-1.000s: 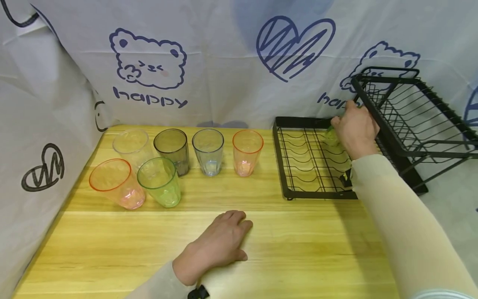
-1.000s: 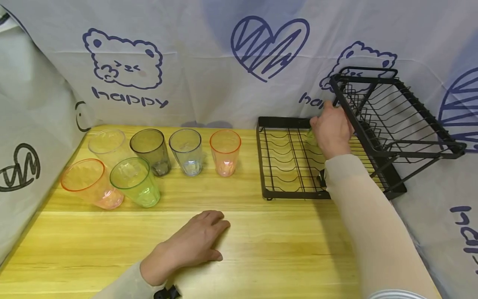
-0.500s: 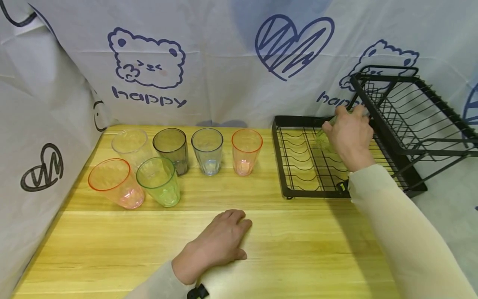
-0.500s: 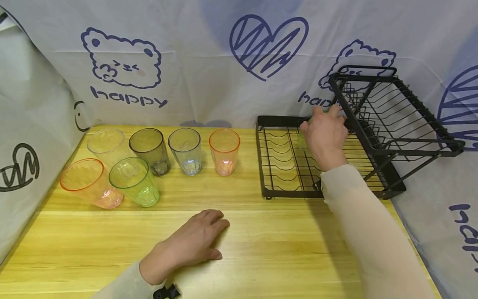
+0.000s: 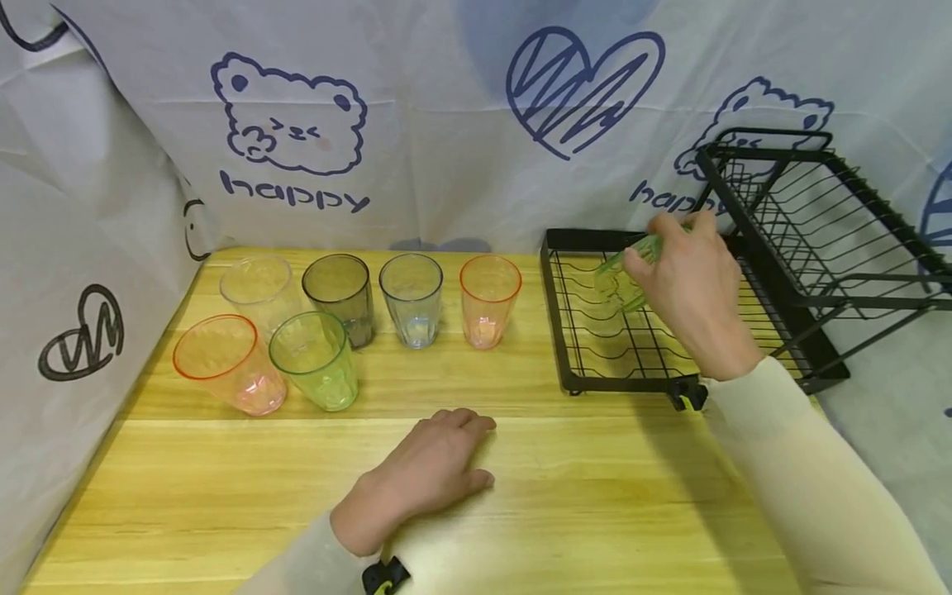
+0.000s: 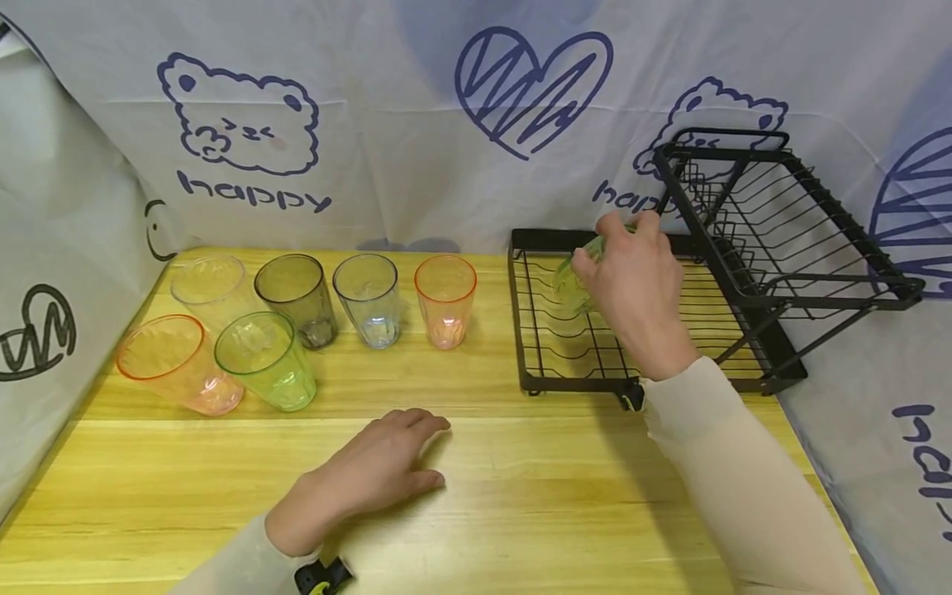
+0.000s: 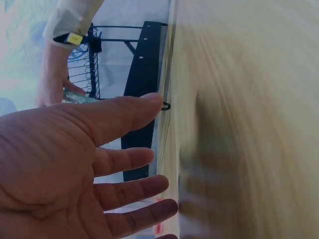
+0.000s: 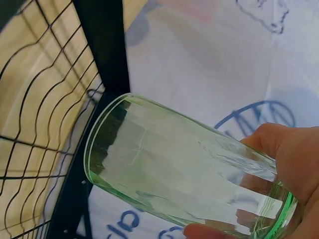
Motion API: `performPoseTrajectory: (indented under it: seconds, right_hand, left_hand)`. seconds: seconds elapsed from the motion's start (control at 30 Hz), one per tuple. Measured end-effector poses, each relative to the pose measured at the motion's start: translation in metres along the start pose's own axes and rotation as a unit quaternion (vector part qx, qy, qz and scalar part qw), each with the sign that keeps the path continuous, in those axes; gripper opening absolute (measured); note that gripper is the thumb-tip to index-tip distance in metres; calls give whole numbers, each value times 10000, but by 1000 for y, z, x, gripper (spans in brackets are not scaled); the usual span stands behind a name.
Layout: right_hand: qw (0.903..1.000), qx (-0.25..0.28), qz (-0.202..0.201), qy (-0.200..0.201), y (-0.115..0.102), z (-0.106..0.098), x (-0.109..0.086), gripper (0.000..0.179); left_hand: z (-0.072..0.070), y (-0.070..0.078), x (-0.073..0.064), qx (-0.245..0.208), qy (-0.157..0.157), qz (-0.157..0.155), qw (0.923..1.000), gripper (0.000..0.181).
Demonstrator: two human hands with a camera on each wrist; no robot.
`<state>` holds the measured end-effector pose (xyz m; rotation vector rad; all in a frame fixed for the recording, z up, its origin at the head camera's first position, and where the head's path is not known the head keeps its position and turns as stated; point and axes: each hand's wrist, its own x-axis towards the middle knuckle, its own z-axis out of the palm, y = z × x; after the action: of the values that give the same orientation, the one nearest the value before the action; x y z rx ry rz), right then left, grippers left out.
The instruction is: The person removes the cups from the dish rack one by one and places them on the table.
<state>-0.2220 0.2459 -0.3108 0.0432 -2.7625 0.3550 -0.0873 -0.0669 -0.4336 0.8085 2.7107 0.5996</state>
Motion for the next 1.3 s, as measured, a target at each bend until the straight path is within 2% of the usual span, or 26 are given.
performPoseTrajectory:
  seconds: [0.2,0.4,0.6,0.77,0.93,1.03,1.3]
  right_hand:
    - [9988,153,-428,201,-14,-10,-13,47]
    - [9978,418,-506,52,-29,-16,-28,47]
    - [9938,736,-800,221,-38,-7,-45,41]
    - [9886,1051,-1035,301,-41,5,-56,35]
    - [9841,1579,-752,-303,-45,15,-66,35]
    - [9779,1911,-537,-655,-47,22,-70,36]
    - [9531,2861,-144,-973,-50,40,-82,31]
  left_hand:
    - [-7,-3,1,-300,240,-230,9990,58]
    - [-11,-5,2,-573,564,-483,9956,62]
    - [-17,-6,4,-811,948,-794,9890,69]
    - [-22,-8,5,-1161,1108,-1059,9813,77]
    - [-29,-10,5,-1514,1254,-1213,9729,82]
    - [-32,-11,4,-1617,1392,-1242,9690,85]
    - [-35,-11,3,-1865,1510,-1233,9629,99]
